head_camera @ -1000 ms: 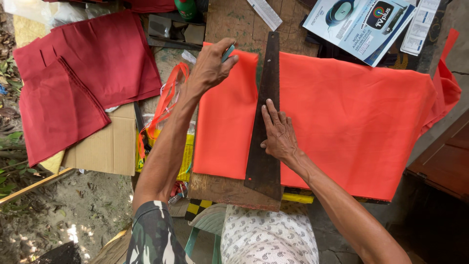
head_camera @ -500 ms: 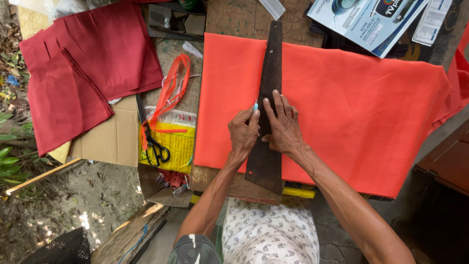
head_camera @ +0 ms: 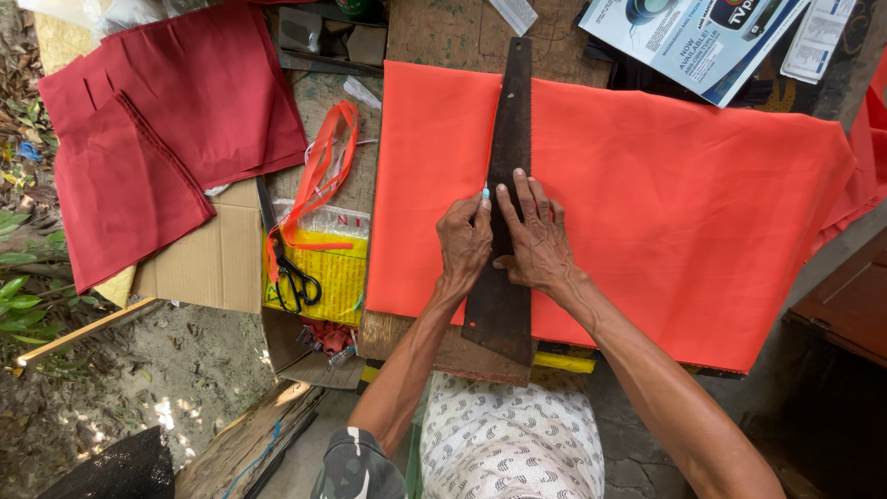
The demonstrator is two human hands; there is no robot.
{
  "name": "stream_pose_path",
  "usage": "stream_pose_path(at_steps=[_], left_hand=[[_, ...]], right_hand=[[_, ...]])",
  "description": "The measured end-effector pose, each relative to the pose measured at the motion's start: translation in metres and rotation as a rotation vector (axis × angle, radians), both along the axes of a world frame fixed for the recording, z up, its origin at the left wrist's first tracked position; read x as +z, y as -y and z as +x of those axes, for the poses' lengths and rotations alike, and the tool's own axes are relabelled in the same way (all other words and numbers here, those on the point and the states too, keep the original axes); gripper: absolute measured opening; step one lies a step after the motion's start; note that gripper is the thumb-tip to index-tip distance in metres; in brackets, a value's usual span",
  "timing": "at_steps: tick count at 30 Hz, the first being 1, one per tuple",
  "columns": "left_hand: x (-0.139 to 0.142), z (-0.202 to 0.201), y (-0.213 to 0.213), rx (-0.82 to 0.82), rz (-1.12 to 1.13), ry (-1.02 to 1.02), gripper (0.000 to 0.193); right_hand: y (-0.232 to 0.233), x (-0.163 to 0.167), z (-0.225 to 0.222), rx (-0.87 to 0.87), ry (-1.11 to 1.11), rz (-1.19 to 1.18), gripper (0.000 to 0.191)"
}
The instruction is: The person lays an orange fabric panel on a wooden work table, positions a triangular set square along the fabric edge, and marks straight guide lines with chalk, repositioning the square repeatedly. They then fold the fabric over and handle a small white label strip, placing it on the folded fabric.
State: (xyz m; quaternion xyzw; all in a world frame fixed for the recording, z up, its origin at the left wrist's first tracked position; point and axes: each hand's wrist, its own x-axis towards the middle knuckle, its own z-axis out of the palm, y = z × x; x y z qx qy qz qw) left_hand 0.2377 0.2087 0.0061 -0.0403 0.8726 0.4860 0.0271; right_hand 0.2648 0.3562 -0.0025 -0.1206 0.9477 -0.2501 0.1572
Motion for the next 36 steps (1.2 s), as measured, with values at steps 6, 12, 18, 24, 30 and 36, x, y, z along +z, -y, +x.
stream_pose_path(at_steps=[6,12,18,24,30,36], left_hand=[[0.001,-0.003,0.001,-0.004,0.03,0.047,0.028],[0.004,-0.006,-0.004,-0.048,-0.08,-0.019,0.025],[-0.005,-0.007,-0.01,-0.112,-0.21,-0.082,0.025],[-0.011,-0.009,-0.012,-0.097,-0.236,-0.065,0.026],[-0.017,-0.004,-0.011,-0.073,-0.23,-0.082,0.024],[-0.018,0.0,-0.009,-0.07,-0.238,-0.077,0.021]], right_hand=[[0.0,-0.005,0.001,-0.002,-0.028,-0.018,0.135],[-0.001,-0.004,0.0,0.005,-0.024,0.0,0.134],[-0.002,0.001,-0.001,0.021,0.009,0.04,0.137],[0.003,-0.001,-0.006,0.031,0.038,0.112,0.139],[0.005,-0.001,-0.003,0.04,0.056,0.147,0.139],[0.006,-0.001,-0.008,0.032,0.015,0.151,0.138]])
